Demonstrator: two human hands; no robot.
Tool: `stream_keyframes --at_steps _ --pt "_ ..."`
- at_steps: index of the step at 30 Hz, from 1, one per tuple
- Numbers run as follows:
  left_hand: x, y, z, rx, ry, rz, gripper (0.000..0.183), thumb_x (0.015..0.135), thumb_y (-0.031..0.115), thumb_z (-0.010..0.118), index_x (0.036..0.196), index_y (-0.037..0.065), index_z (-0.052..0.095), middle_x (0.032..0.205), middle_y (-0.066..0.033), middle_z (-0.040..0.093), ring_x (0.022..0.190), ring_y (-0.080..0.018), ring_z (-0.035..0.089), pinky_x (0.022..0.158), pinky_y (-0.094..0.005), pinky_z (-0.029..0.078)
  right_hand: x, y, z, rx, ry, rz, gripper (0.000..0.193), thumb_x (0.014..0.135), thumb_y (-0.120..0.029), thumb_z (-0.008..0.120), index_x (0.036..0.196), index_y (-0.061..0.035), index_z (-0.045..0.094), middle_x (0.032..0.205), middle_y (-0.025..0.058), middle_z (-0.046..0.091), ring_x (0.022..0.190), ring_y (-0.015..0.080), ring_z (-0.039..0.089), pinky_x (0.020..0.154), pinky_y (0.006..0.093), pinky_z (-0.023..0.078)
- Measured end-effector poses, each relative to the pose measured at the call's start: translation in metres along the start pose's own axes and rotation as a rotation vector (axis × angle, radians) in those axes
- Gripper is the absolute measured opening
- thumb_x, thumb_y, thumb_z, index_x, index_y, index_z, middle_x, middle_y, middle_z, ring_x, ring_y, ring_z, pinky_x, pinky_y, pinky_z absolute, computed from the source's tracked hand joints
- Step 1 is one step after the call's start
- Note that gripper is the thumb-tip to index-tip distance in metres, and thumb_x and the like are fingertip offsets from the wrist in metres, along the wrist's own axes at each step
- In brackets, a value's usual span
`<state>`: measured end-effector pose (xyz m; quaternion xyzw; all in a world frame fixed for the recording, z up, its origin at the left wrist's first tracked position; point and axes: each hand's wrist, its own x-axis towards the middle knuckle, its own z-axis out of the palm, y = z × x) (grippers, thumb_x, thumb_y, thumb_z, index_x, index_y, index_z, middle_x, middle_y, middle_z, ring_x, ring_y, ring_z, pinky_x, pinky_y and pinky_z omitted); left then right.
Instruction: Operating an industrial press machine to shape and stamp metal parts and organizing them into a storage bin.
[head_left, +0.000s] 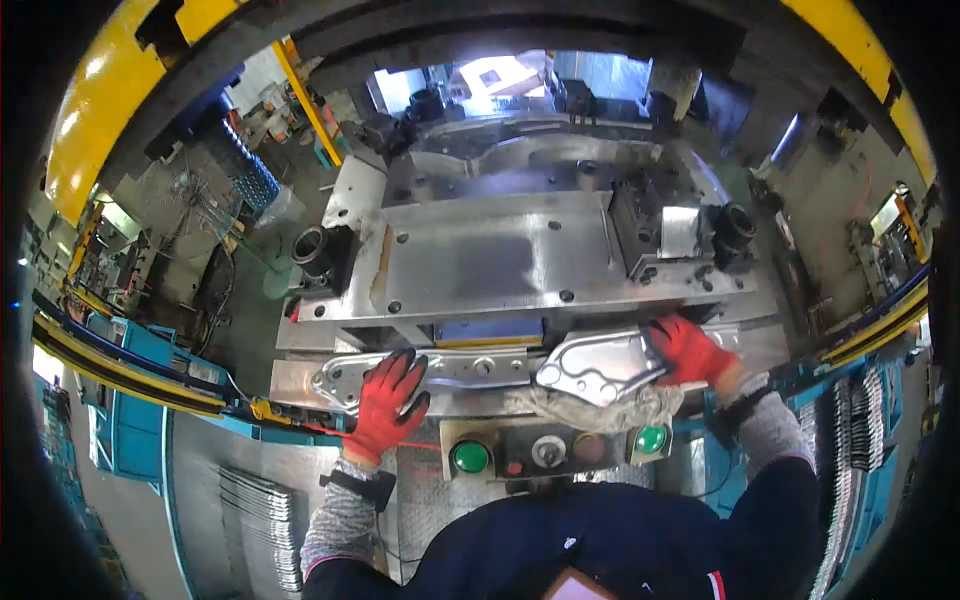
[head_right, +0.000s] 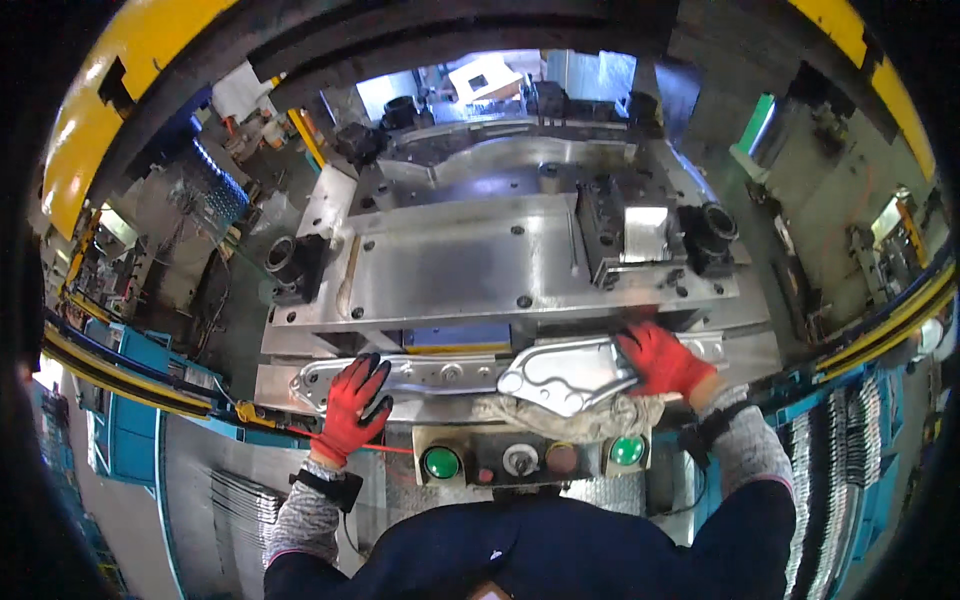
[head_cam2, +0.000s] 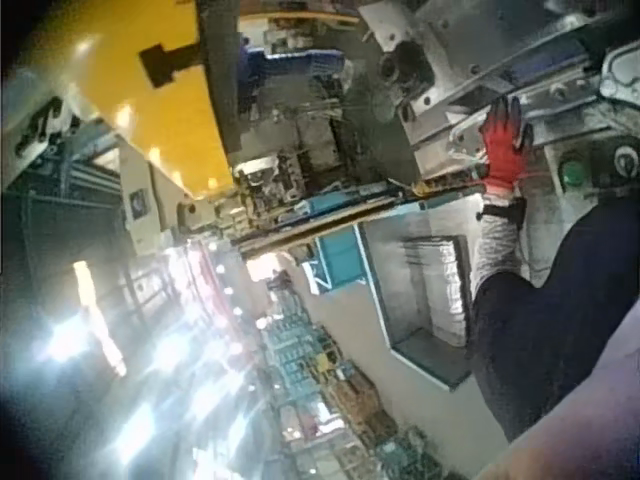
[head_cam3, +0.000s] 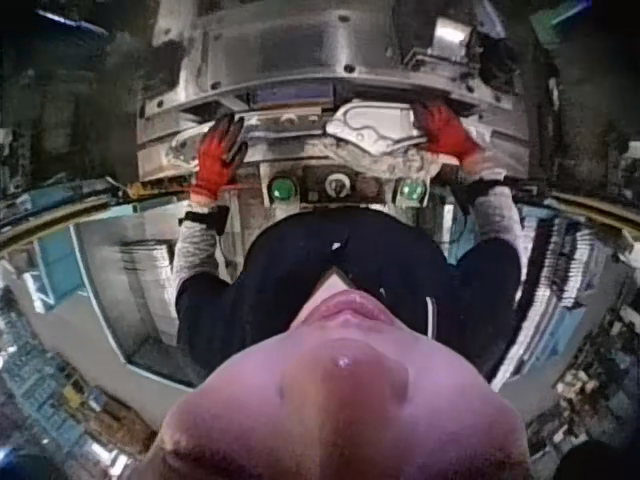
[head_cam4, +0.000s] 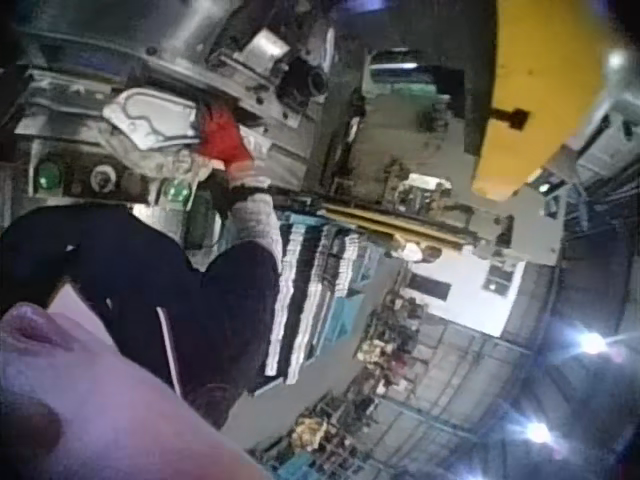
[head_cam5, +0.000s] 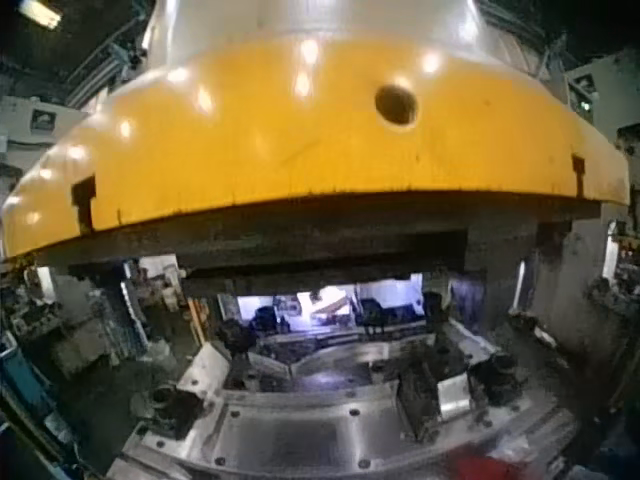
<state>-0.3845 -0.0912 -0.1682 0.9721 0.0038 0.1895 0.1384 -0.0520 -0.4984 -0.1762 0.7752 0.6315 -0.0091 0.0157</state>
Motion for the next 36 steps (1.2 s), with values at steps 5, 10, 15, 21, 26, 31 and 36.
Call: stream_keyframes --at_steps 5,10,15,21,26,31,36 --pt "0.047 0.006 -0.026 0.015 0.274 0.038 0.058 0.072 0.019 0.068 0.126 0.006 0.054 0.13 -0.0211 0.048 0.121 -0.0407 0.044 0.099 -0.0492 0.036 0.017 -0.063 -0.117 0.011 0.097 -0.021 0.1 0.056 -0.05 0.078 0.131 0.0038 0.04 0.126 0.0299 0.043 0.116 0.0455 0.043 0.1 0.0512 0.036" --pt "0.12 -0.032 -0.018 0.093 0.363 0.083 0.057 0.074 0.029 0.065 0.126 0.009 0.053 0.132 -0.0205 0.046 0.122 -0.0416 0.042 0.101 -0.0522 0.032 0.097 -0.083 -0.208 -0.165 0.313 0.105 0.098 0.058 -0.045 0.077 0.135 0.0006 0.036 0.126 0.0285 0.042 0.117 0.0448 0.042 0.101 0.0503 0.035" --pt "0.148 -0.034 0.002 0.188 0.353 -0.12 0.059 0.077 0.035 0.064 0.127 0.007 0.05 0.131 -0.0227 0.046 0.124 -0.0406 0.039 0.104 -0.0509 0.03 0.232 -0.012 -0.231 -0.202 0.376 0.098 0.093 0.061 -0.042 0.077 0.134 0.0001 0.038 0.122 0.0251 0.046 0.114 0.0409 0.045 0.1 0.0473 0.037" --pt "0.142 -0.034 0.001 0.125 0.359 -0.167 0.059 0.079 0.036 0.064 0.127 0.004 0.05 0.129 -0.0225 0.047 0.124 -0.0396 0.04 0.104 -0.0504 0.03 0.328 0.051 -0.215 -0.242 0.21 0.056 0.088 0.058 -0.04 0.079 0.13 -0.0027 0.045 0.121 0.0217 0.051 0.115 0.0376 0.047 0.098 0.0442 0.04" --pt "0.142 -0.034 -0.004 0.102 0.368 -0.165 0.057 0.079 0.032 0.063 0.126 0.004 0.05 0.126 -0.0218 0.049 0.121 -0.0381 0.042 0.102 -0.0493 0.032 0.363 0.11 -0.181 -0.168 0.2 -0.09 0.094 0.055 -0.044 0.082 0.131 -0.0019 0.045 0.122 0.0213 0.053 0.115 0.0358 0.05 0.098 0.0407 0.041" --pt "0.142 -0.036 -0.004 0.09 0.372 -0.173 0.057 0.077 0.031 0.064 0.126 0.005 0.05 0.124 -0.021 0.049 0.118 -0.0373 0.044 0.101 -0.0484 0.033 0.378 0.119 -0.176 0.069 -0.111 0.106 0.095 0.072 -0.053 0.071 0.143 -0.0028 0.03 0.142 0.0222 0.038 0.131 0.0342 0.038 0.108 0.0378 0.032" --pt "0.148 -0.028 -0.005 0.028 0.336 -0.183 0.064 0.072 0.031 0.067 0.128 0.006 0.049 0.128 -0.0204 0.048 0.122 -0.0385 0.042 0.103 -0.0491 0.032 0.405 0.117 -0.137 -0.022 0.055 0.296 0.06 0.096 -0.043 0.039 0.141 -0.0035 0.034 0.147 0.0177 0.033 0.136 0.0292 0.03 0.113 0.0356 0.022"
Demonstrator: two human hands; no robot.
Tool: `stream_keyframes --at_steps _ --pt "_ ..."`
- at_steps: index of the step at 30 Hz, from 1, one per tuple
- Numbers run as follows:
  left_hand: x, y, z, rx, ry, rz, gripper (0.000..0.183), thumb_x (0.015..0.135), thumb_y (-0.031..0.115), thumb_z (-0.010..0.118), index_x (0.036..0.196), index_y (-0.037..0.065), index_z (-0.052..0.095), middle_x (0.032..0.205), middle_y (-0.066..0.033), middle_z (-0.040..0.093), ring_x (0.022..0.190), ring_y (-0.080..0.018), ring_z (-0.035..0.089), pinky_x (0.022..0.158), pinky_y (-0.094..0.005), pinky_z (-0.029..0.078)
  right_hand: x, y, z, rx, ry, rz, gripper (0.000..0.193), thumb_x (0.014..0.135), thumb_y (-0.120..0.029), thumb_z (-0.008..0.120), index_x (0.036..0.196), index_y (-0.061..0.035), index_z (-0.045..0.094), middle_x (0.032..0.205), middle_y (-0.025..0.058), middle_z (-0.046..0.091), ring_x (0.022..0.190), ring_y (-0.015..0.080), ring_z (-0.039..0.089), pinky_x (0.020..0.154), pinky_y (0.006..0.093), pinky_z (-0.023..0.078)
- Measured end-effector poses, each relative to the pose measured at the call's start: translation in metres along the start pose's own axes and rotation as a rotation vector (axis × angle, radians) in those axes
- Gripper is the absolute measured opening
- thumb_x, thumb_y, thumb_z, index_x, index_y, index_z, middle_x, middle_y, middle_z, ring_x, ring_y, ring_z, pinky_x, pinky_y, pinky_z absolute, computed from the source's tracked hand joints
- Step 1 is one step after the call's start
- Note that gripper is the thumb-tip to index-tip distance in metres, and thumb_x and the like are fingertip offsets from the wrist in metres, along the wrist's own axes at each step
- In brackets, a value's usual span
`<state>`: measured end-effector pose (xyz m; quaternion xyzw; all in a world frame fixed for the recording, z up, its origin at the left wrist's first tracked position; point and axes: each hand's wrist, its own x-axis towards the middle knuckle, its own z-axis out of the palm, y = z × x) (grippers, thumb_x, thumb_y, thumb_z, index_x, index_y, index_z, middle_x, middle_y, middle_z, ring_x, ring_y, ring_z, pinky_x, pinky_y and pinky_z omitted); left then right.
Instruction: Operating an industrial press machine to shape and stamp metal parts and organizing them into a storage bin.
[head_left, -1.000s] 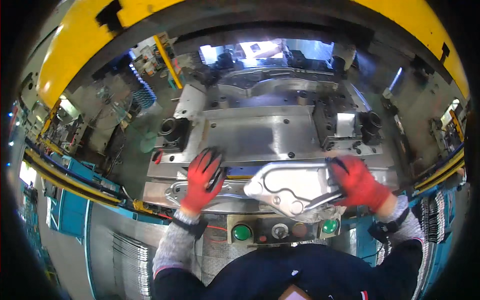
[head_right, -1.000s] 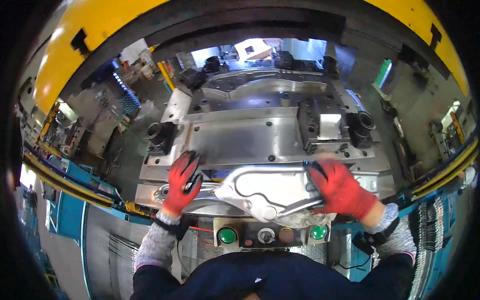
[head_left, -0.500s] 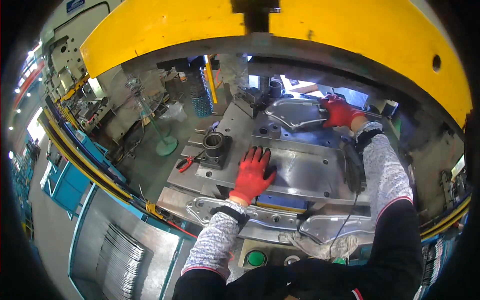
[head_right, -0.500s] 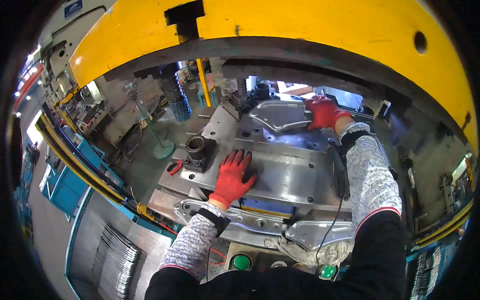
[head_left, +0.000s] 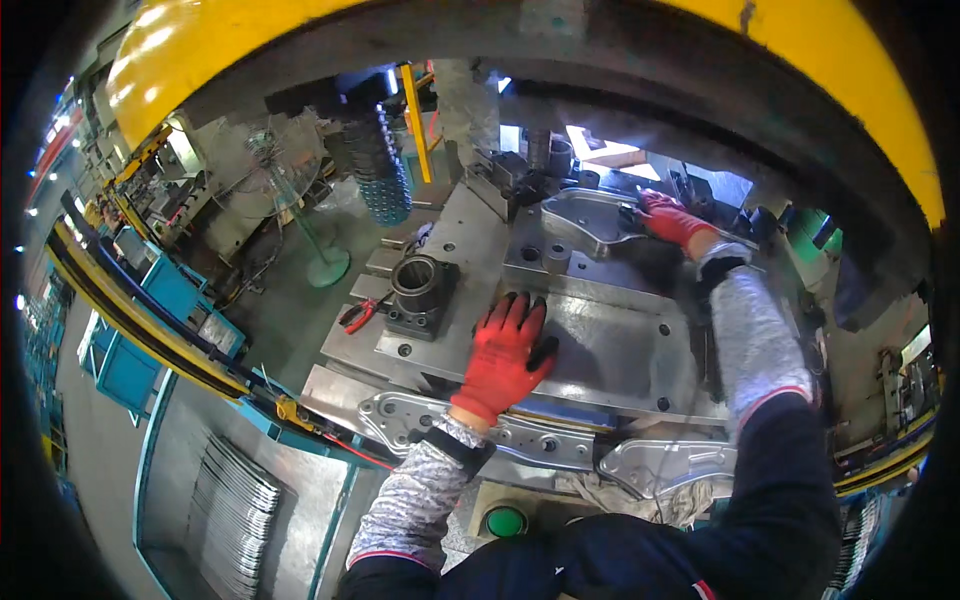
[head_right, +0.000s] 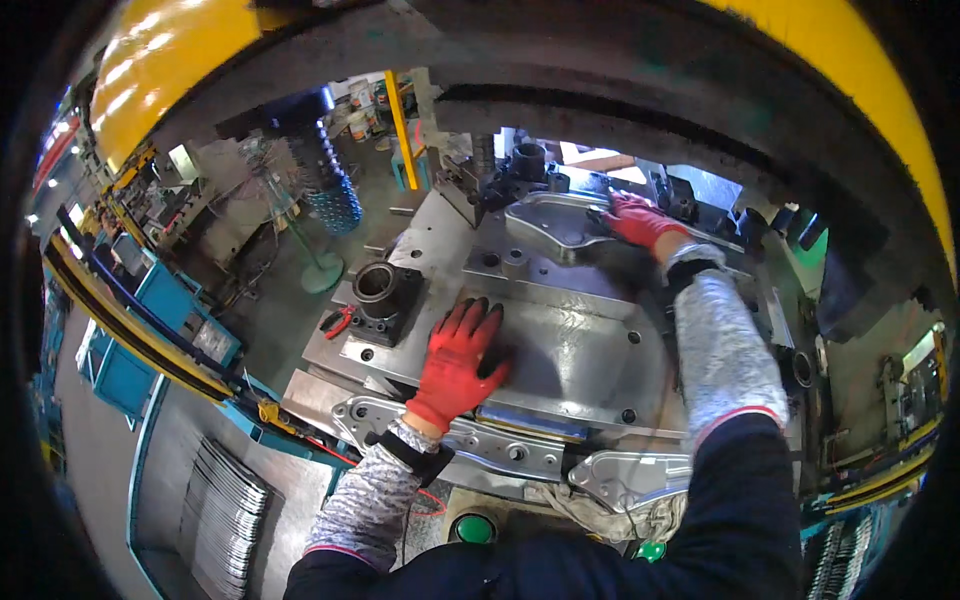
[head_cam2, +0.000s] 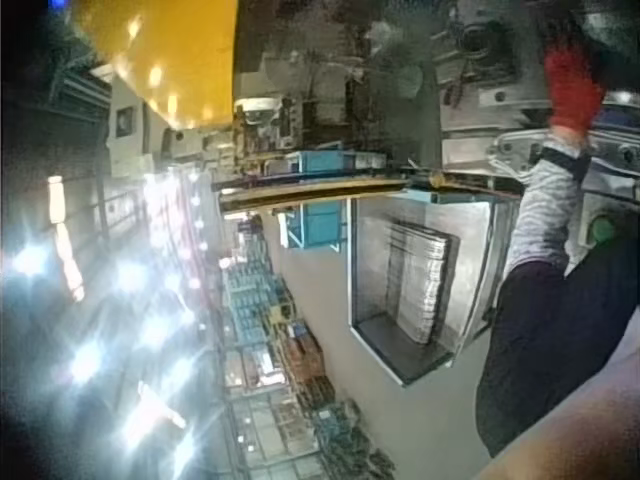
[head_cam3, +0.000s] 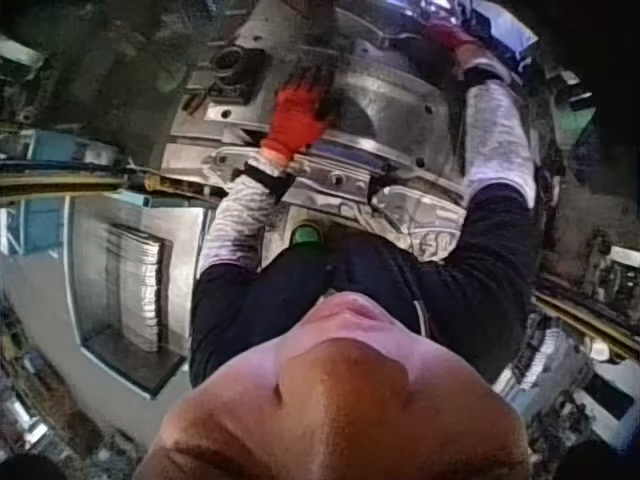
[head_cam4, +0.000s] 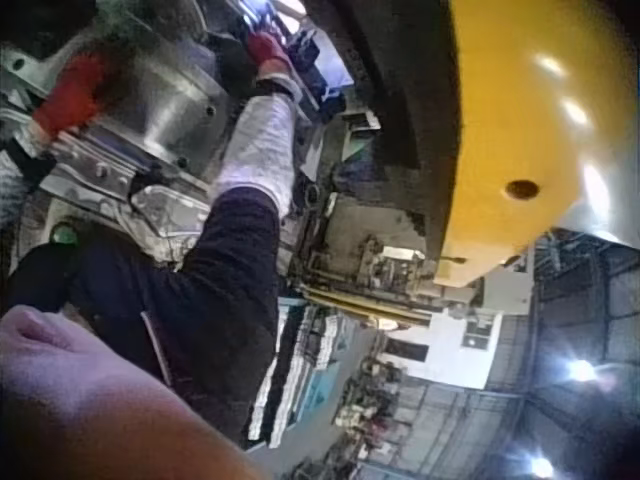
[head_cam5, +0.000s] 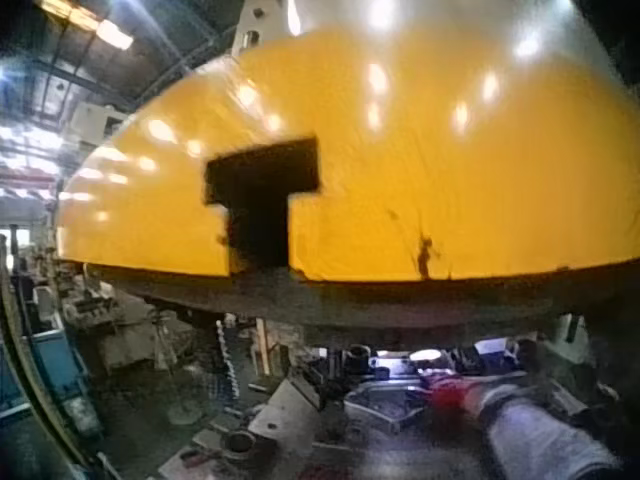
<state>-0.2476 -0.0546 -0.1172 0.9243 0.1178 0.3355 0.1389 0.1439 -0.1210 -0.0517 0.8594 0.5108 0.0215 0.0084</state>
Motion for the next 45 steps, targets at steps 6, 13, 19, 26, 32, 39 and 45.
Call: stream_keyframes --at_steps 6,13,19,26,32,39,45 --pt "-0.004 -0.005 0.002 0.0 -0.03 -0.023 0.07 0.068 0.03 0.069 0.131 0.008 0.048 0.132 -0.0207 0.046 0.124 -0.0407 0.04 0.104 -0.0508 0.03 -0.005 -0.034 -0.01 -0.04 -0.044 0.15 0.062 0.093 -0.05 0.039 0.137 -0.006 0.039 0.141 0.0134 0.042 0.131 0.0269 0.038 0.11 0.0376 0.028" --pt "-0.003 -0.011 0.008 0.063 -0.015 -0.035 0.064 0.071 0.032 0.068 0.127 0.006 0.051 0.131 -0.021 0.048 0.123 -0.0397 0.041 0.103 -0.049 0.032 -0.094 -0.129 -0.035 0.046 0.469 -0.449 0.026 0.08 -0.027 0.056 0.09 -0.0041 0.062 0.093 0.0199 0.062 0.087 0.0363 0.061 0.073 0.046 0.048" --pt "-0.047 0.016 -0.015 0.005 0.216 0.197 0.051 0.073 0.02 0.063 0.123 0.008 0.057 0.134 -0.0161 0.047 0.123 -0.0376 0.042 0.102 -0.0499 0.031 -0.357 -0.145 -0.055 0.052 0.316 -0.685 0.057 0.07 -0.038 0.07 0.114 -0.0044 0.059 0.111 0.0142 0.058 0.099 0.0326 0.058 0.087 0.0444 0.046" --pt "-0.297 0.027 -0.005 -0.468 0.081 -0.719 0.05 0.08 0.007 0.06 0.129 -0.001 0.049 0.126 -0.0193 0.051 0.117 -0.0318 0.047 0.099 -0.0406 0.037 -0.618 0.021 0.197 1.019 0.285 0.787 0.036 0.087 -0.023 0.063 0.116 -0.0015 0.059 0.109 0.0109 0.064 0.1 0.0201 0.06 0.084 0.0351 0.047" --pt "-0.384 0.008 0.084 -0.955 -0.336 -0.98 0.066 0.075 0.022 0.075 0.126 -0.004 0.043 0.118 -0.0193 0.056 0.11 -0.0258 0.054 0.093 -0.0361 0.044 -0.655 -0.001 0.335 1.095 -0.174 0.705 0.031 0.088 -0.026 0.062 0.107 -0.0007 0.06 0.087 0.0079 0.065 0.079 0.0168 0.061 0.067 0.0334 0.047" --pt "-0.392 0.01 0.1 -0.509 -0.366 -1.084 0.07 0.071 0.032 0.077 0.127 0.0 0.049 0.111 -0.0173 0.064 0.102 -0.0246 0.061 0.086 -0.0357 0.048 -0.618 0.001 0.347 0.851 -0.318 0.621 0.028 0.085 -0.026 0.063 0.092 0.0002 0.061 0.065 0.0087 0.062 0.055 0.0148 0.059 0.049 0.0337 0.044" --pt "-0.352 0.028 0.068 -0.44 -0.522 -1.128 0.092 0.068 0.047 0.073 0.135 -0.004 0.036 0.122 -0.0228 0.057 0.114 -0.0322 0.055 0.096 -0.0367 0.044 -0.613 0.002 0.339 0.915 -0.278 0.672 0.031 0.085 -0.025 0.064 0.1 0.0015 0.06 0.075 0.0119 0.065 0.06 0.0169 0.061 0.054 0.0334 0.047"
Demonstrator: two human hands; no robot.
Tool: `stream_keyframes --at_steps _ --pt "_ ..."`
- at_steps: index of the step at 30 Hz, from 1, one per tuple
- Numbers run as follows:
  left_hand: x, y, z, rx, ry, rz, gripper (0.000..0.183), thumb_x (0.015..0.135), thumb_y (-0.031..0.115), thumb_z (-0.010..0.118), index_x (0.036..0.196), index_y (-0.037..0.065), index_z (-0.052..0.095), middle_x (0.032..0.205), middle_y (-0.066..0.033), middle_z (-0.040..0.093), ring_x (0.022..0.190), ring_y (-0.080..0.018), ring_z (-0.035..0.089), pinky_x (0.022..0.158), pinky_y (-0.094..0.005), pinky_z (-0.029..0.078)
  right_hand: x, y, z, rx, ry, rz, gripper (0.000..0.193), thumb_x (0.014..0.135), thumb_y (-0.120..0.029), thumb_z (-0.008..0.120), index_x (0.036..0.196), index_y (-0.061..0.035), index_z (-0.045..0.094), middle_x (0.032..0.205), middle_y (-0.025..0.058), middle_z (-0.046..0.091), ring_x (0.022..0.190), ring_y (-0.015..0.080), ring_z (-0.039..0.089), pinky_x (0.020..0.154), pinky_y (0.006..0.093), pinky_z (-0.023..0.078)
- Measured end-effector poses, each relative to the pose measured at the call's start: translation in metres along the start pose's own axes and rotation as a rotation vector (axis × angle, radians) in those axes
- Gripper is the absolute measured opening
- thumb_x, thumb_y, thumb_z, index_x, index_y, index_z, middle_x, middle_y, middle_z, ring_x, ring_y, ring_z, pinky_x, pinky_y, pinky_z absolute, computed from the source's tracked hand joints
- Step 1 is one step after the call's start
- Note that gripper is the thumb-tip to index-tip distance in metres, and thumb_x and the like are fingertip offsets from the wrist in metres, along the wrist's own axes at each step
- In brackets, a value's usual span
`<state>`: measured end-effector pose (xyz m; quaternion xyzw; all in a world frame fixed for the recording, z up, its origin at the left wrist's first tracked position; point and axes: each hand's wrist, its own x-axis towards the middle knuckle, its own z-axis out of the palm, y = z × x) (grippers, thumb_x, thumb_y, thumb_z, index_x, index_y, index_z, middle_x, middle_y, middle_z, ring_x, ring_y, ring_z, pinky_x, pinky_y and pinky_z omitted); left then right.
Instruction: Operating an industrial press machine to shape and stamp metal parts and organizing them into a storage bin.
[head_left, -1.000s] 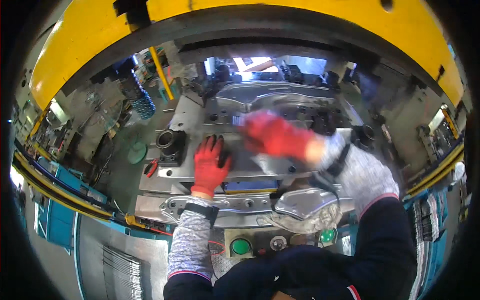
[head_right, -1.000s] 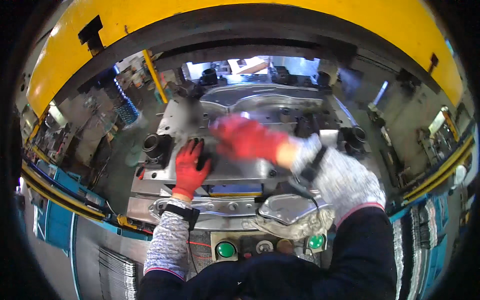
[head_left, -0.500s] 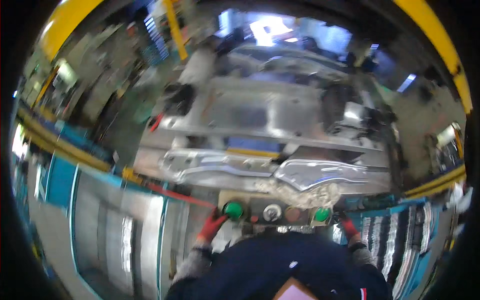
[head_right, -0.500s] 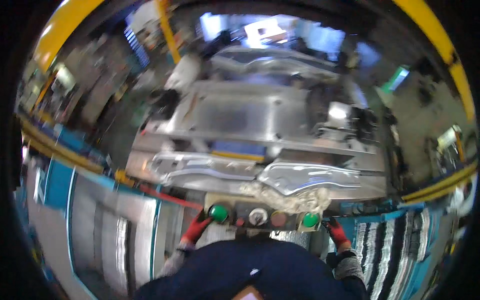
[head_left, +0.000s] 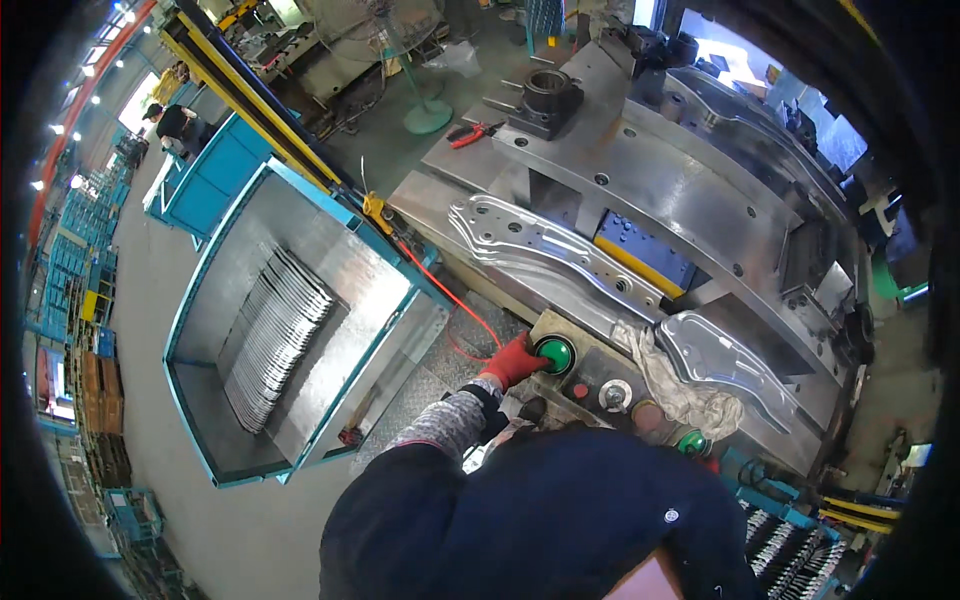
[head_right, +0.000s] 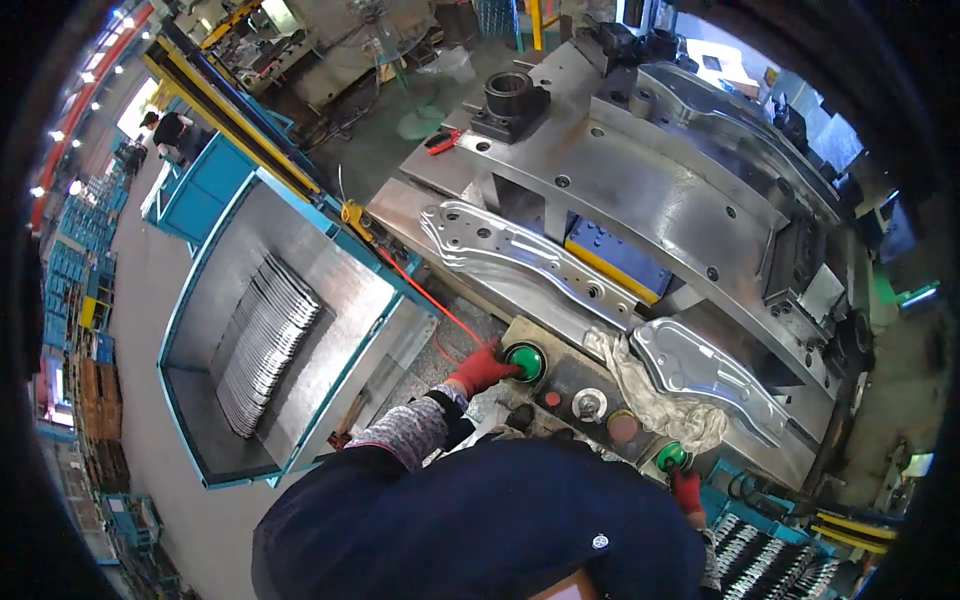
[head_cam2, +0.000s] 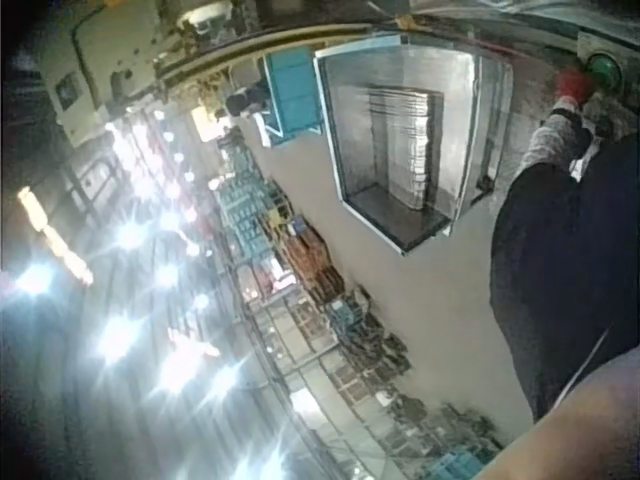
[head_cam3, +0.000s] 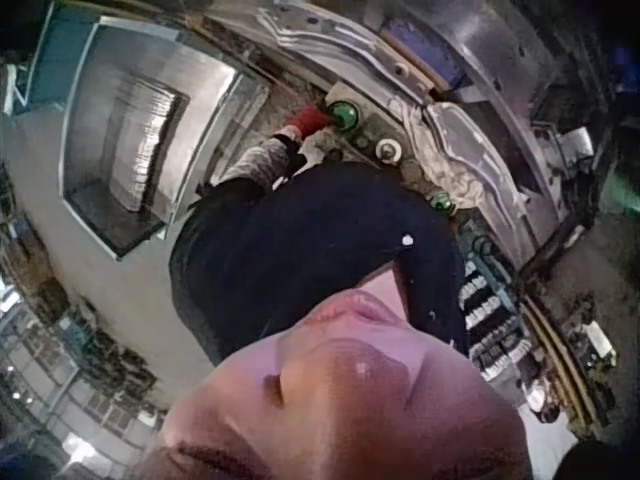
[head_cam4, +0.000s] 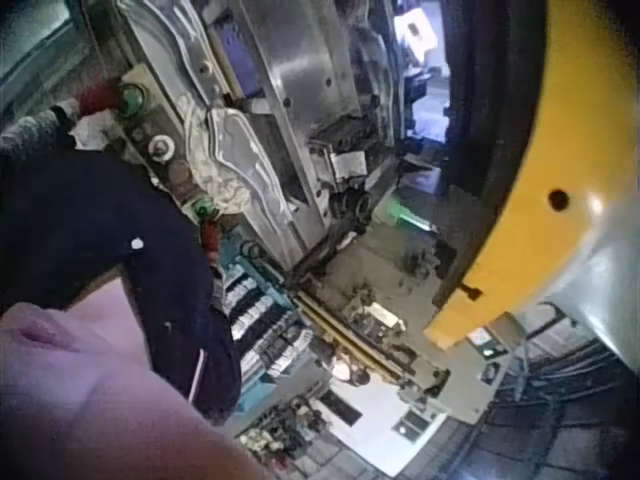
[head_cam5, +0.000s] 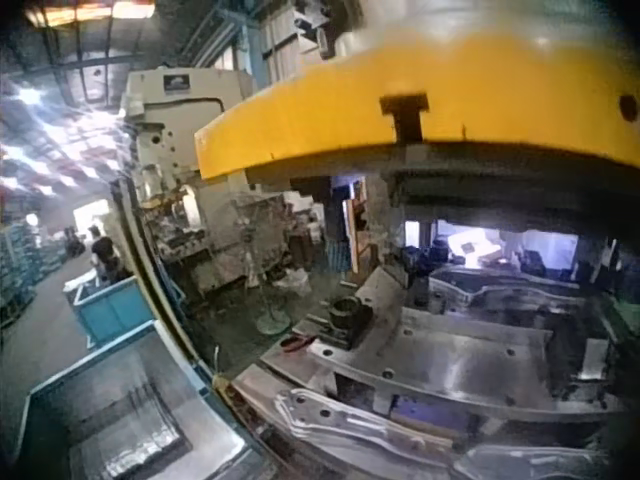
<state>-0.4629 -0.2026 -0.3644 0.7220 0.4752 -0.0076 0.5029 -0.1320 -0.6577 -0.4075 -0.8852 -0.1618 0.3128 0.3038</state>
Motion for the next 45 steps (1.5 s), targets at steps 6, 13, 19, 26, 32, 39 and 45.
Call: stream_keyframes --at_steps 6,13,19,26,32,39,45 --pt "0.003 -0.006 0.002 0.013 0.022 0.017 0.088 0.067 0.052 0.072 0.131 0.0 0.042 0.121 -0.0227 0.058 0.113 -0.0344 0.056 0.096 -0.038 0.044 -0.006 -0.019 0.001 -0.009 -0.018 0.093 0.035 0.085 -0.028 0.066 0.106 -0.0002 0.058 0.081 0.0127 0.065 0.069 0.0189 0.061 0.062 0.0347 0.048" --pt "0.011 -0.029 0.009 -0.173 0.001 -0.002 0.086 0.067 0.042 0.077 0.131 -0.002 0.042 0.119 -0.0188 0.06 0.109 -0.0291 0.059 0.092 -0.0359 0.046 -0.031 -0.079 -0.006 -0.075 -0.086 0.258 0.041 0.085 -0.03 0.067 0.113 -0.0019 0.056 0.09 0.0139 0.065 0.08 0.0204 0.061 0.072 0.0359 0.049" --pt "0.014 -0.037 0.013 -0.422 -0.124 0.093 0.086 0.073 0.024 0.08 0.141 0.0 0.032 0.11 -0.0103 0.061 0.097 -0.0164 0.058 0.081 -0.031 0.049 -0.031 -0.059 -0.003 0.097 -0.084 0.105 0.044 0.085 -0.029 0.067 0.114 0.0007 0.054 0.096 0.0125 0.064 0.084 0.0165 0.059 0.074 0.0339 0.048" --pt "-0.008 0.027 -0.072 -0.668 0.033 0.288 0.071 0.085 0.006 0.064 0.145 0.002 0.027 0.139 -0.0155 0.044 0.119 -0.0229 0.05 0.098 -0.0338 0.042 -0.061 -0.103 -0.053 0.218 0.515 -0.258 0.038 0.085 -0.023 0.064 0.116 -0.0034 0.055 0.11 0.014 0.061 0.098 0.0255 0.06 0.083 0.0357 0.048" --pt "-0.001 0.244 -0.141 -0.314 -0.013 0.992 0.057 0.085 0.002 0.059 0.138 -0.001 0.039 0.137 -0.0165 0.047 0.127 -0.0239 0.044 0.104 -0.0336 0.036 -0.028 -0.181 -0.073 -0.418 0.419 -0.58 0.047 0.076 -0.025 0.068 0.116 -0.0038 0.056 0.114 0.0179 0.057 0.102 0.0376 0.056 0.09 0.0443 0.046" --pt "0.104 0.45 -0.122 0.608 0.394 1.427 0.073 0.076 0.037 0.07 0.134 0.002 0.044 0.132 -0.0202 0.05 0.122 -0.0339 0.047 0.103 -0.0399 0.037 0.007 -0.161 0.003 -0.373 0.402 -0.575 0.052 0.072 -0.028 0.071 0.116 -0.0042 0.056 0.117 0.0226 0.051 0.109 0.0408 0.048 0.093 0.048 0.041" --pt "0.18 0.546 -0.081 1.001 0.238 1.183 0.096 0.069 0.056 0.069 0.139 0.0 0.036 0.139 -0.023 0.041 0.13 -0.0339 0.039 0.107 -0.0411 0.032 0.013 -0.162 -0.005 -0.266 0.418 -0.517 0.027 0.067 -0.013 0.065 0.094 -0.0075 0.063 0.101 0.0174 0.055 0.096 0.0379 0.052 0.082 0.0485 0.046"
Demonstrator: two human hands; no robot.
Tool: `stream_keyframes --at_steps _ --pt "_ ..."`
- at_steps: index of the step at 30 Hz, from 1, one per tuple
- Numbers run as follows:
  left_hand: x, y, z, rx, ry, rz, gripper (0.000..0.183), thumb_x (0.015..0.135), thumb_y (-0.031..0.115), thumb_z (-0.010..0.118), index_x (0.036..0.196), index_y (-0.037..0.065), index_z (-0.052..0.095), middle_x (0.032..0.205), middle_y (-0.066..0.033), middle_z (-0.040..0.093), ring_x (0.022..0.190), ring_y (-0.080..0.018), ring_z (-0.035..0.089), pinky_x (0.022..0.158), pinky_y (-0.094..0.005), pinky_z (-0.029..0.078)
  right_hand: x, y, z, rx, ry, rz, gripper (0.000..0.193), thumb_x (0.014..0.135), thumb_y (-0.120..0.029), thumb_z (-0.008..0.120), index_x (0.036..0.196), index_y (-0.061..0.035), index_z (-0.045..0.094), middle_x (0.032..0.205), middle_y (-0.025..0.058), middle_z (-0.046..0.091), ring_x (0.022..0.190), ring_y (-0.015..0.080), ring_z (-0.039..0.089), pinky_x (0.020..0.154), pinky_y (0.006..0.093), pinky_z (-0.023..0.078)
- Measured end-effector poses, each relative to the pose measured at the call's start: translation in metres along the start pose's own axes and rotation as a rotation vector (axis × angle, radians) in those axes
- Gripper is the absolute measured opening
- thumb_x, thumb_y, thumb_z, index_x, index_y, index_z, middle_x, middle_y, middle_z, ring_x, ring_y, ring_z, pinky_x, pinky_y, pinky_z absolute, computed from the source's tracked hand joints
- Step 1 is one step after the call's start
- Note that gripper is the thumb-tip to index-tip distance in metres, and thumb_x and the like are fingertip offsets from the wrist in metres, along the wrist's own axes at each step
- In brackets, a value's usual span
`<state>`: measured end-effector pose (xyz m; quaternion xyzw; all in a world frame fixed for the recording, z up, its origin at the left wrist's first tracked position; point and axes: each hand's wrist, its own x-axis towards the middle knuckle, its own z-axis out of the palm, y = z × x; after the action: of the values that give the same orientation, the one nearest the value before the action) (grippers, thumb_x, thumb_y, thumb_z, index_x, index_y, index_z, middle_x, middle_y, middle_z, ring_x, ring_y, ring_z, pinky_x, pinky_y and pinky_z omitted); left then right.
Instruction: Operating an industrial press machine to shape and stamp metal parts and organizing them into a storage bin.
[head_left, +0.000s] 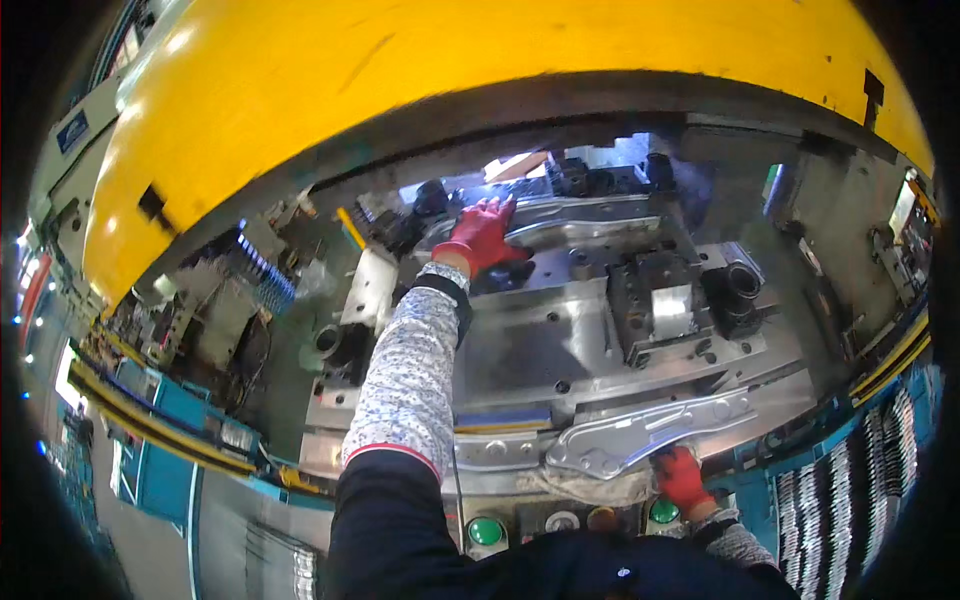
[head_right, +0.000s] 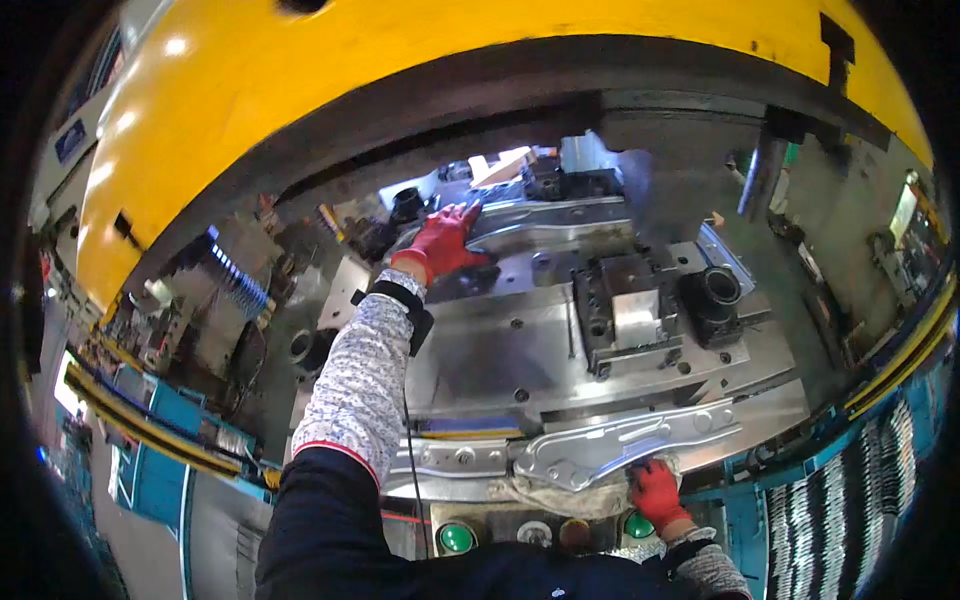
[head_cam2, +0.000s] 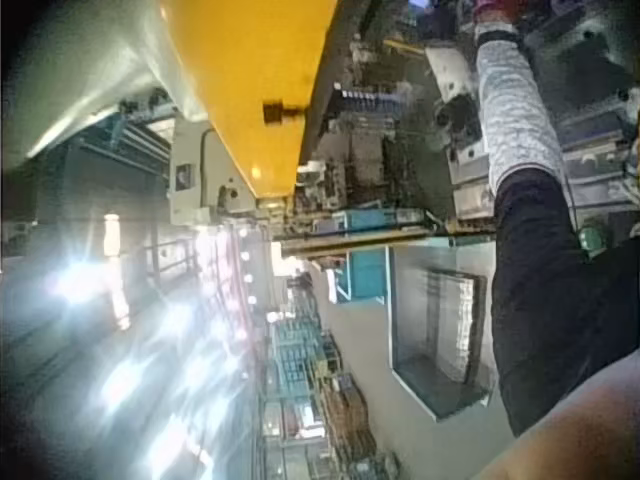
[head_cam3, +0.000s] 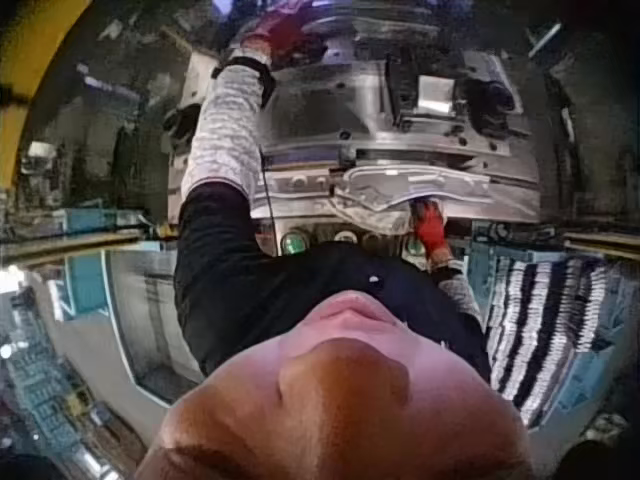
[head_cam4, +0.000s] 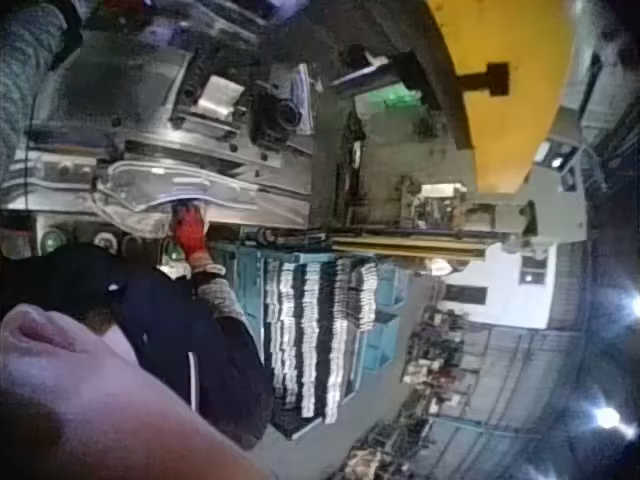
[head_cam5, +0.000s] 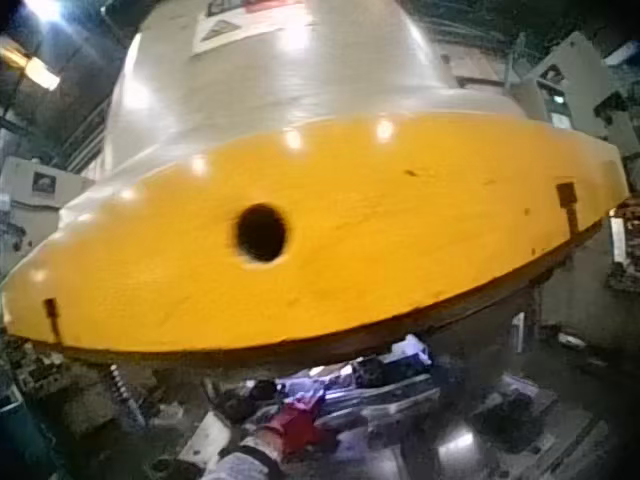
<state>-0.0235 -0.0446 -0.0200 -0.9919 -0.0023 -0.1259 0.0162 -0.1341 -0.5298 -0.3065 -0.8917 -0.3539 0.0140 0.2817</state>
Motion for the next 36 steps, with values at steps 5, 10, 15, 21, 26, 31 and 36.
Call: stream_keyframes --at_steps 5,10,15,21,26,31,36 --pt "0.045 -0.021 0.023 -0.031 -0.133 0.092 0.097 0.069 0.056 0.069 0.14 -0.001 0.034 0.138 -0.0241 0.041 0.13 -0.0346 0.039 0.107 -0.0371 0.032 0.004 0.005 0.002 0.035 0.043 -0.069 0.029 0.062 -0.008 0.063 0.09 -0.0091 0.066 0.094 0.0156 0.056 0.092 0.0373 0.054 0.079 0.047 0.047" --pt "0.064 -0.023 0.026 -0.088 -0.181 0.145 0.093 0.065 0.047 0.074 0.138 0.002 0.039 0.128 -0.0243 0.051 0.117 -0.0373 0.05 0.099 -0.0398 0.041 0.006 0.009 0.002 0.034 0.111 -0.121 0.029 0.061 -0.008 0.063 0.089 -0.01 0.065 0.096 0.0159 0.057 0.092 0.0382 0.054 0.08 0.0475 0.047" --pt "0.058 -0.011 -0.005 -0.114 -0.196 0.165 0.09 0.064 0.044 0.075 0.139 0.008 0.04 0.115 -0.0226 0.06 0.107 -0.0351 0.057 0.093 -0.0408 0.044 0.003 0.03 0.022 -0.008 0.088 -0.156 0.029 0.063 -0.011 0.063 0.092 -0.0116 0.065 0.097 0.0138 0.056 0.092 0.0374 0.053 0.079 0.0472 0.047" --pt "0.066 -0.009 -0.008 -0.125 -0.25 0.16 0.091 0.064 0.046 0.075 0.139 0.01 0.04 0.11 -0.0211 0.061 0.102 -0.0358 0.059 0.088 -0.0415 0.045 0.009 0.016 0.001 0.018 0.067 -0.15 0.027 0.064 -0.013 0.064 0.091 -0.0134 0.065 0.095 0.0126 0.056 0.09 0.0347 0.054 0.078 0.0456 0.048" --pt "0.055 -0.016 0.004 -0.071 -0.171 0.225 0.09 0.065 0.044 0.076 0.139 0.007 0.039 0.115 -0.0202 0.058 0.106 -0.0348 0.056 0.091 -0.0406 0.044 0.005 0.011 0.0 0.047 0.088 -0.143 0.024 0.065 -0.014 0.065 0.089 -0.0126 0.065 0.093 0.0132 0.056 0.088 0.0346 0.054 0.075 0.0457 0.048" --pt "0.043 -0.044 0.021 -0.148 -0.08 0.342 0.088 0.067 0.04 0.076 0.138 0.003 0.039 0.132 -0.0213 0.047 0.12 -0.0337 0.047 0.099 -0.0394 0.04 0.007 0.008 -0.002 0.046 0.098 -0.091 0.025 0.064 -0.013 0.066 0.088 -0.0122 0.064 0.093 0.0138 0.056 0.089 0.0353 0.054 0.076 0.0458 0.048" --pt "0.047 -0.033 -0.003 -0.135 -0.211 0.247 0.091 0.063 0.041 0.079 0.136 0.002 0.041 0.129 -0.0217 0.051 0.119 -0.0325 0.049 0.101 -0.0363 0.038 0.009 0.007 -0.002 0.049 0.113 -0.113 0.028 0.063 -0.013 0.065 0.091 -0.0126 0.065 0.094 0.0141 0.056 0.089 0.0356 0.054 0.076 0.0459 0.048"
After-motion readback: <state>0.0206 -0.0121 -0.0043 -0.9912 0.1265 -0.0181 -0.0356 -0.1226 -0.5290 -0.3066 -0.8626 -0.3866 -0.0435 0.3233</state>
